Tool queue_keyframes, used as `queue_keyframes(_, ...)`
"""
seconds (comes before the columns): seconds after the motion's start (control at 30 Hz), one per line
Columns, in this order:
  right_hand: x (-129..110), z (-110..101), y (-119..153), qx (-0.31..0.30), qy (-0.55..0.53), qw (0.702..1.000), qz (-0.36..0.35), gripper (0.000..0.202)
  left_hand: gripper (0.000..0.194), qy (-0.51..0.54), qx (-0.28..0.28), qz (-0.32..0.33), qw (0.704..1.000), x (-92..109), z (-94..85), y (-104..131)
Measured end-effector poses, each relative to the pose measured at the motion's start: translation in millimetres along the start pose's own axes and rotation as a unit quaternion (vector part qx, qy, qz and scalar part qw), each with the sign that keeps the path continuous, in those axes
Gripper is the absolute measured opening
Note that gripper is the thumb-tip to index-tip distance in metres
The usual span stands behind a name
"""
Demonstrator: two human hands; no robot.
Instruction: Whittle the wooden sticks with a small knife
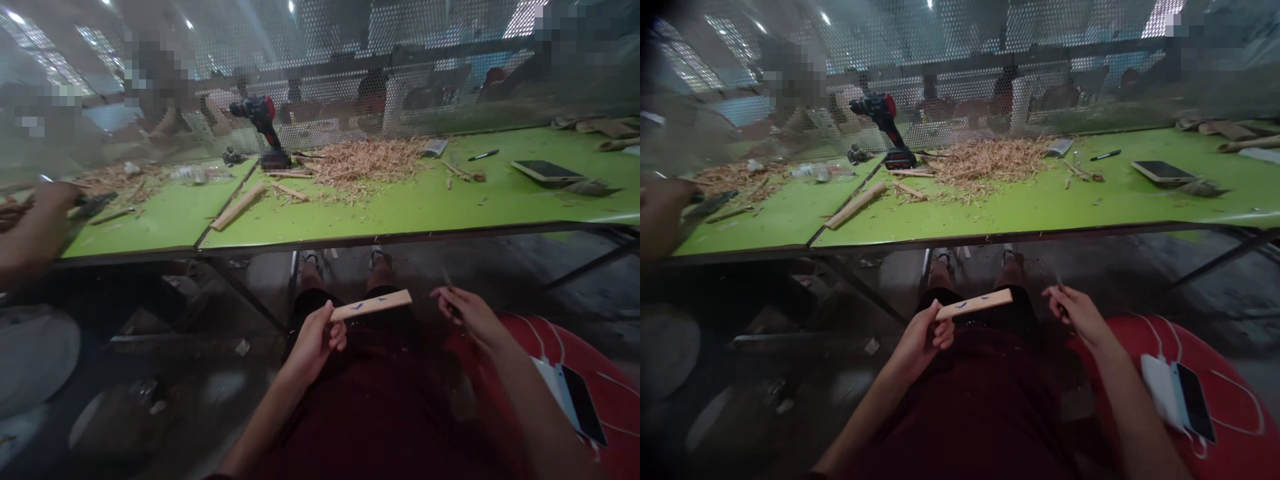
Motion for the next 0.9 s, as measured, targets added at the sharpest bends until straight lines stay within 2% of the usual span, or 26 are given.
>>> queue_keyframes(0.13,-44,56,27,-0.098,-0.086,0.991,-0.017,0.059,0.062,-0.050,0.013,0.077,0.996,-1,9.4,-2)
queue_keyframes(0.2,-61,80,35,-0.093,-0.132,0.986,-0.028,0.062,0.060,-0.081,0.016,0.104,0.991,-1,10.1,-2)
queue_keyframes(0.3,-77,100,37,-0.045,-0.185,0.980,-0.055,0.055,0.059,-0.116,0.001,0.121,0.986,1,7.2,1)
queue_keyframes(0.37,-84,107,35,-0.028,-0.193,0.978,-0.072,0.050,0.059,-0.126,-0.026,0.105,0.986,4,4.7,5)
queue_keyframes(0.43,-89,112,31,-0.033,-0.176,0.981,-0.078,0.047,0.059,-0.126,-0.065,0.059,0.988,7,3.6,9)
queue_keyframes(0.53,-95,117,25,-0.034,-0.123,0.988,-0.090,0.044,0.063,-0.124,-0.127,-0.012,0.984,9,5.8,12)
queue_keyframes(0.6,-99,119,22,-0.041,-0.074,0.990,-0.115,0.046,0.066,-0.120,-0.154,-0.034,0.980,9,8.8,13)
queue_keyframes(0.73,-107,121,19,-0.093,0.048,0.972,-0.209,0.049,0.067,-0.087,-0.164,-0.032,0.982,7,13.8,11)
queue_keyframes(0.83,-112,117,21,-0.079,0.109,0.952,-0.276,0.045,0.066,-0.070,-0.154,-0.008,0.986,7,14.0,11)
queue_keyframes(0.9,-113,115,25,-0.083,0.129,0.945,-0.289,0.039,0.065,-0.079,-0.152,0.007,0.985,8,12.6,12)
Point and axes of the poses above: each hand's wrist, its own y-axis away from the middle knuckle, its own z-axis out of the palm, x = y × z, the point moved 2 cm from there along -y, towards the middle knuckle, and after that the axes turned 4 degrees about x, right-handed, at the moved point
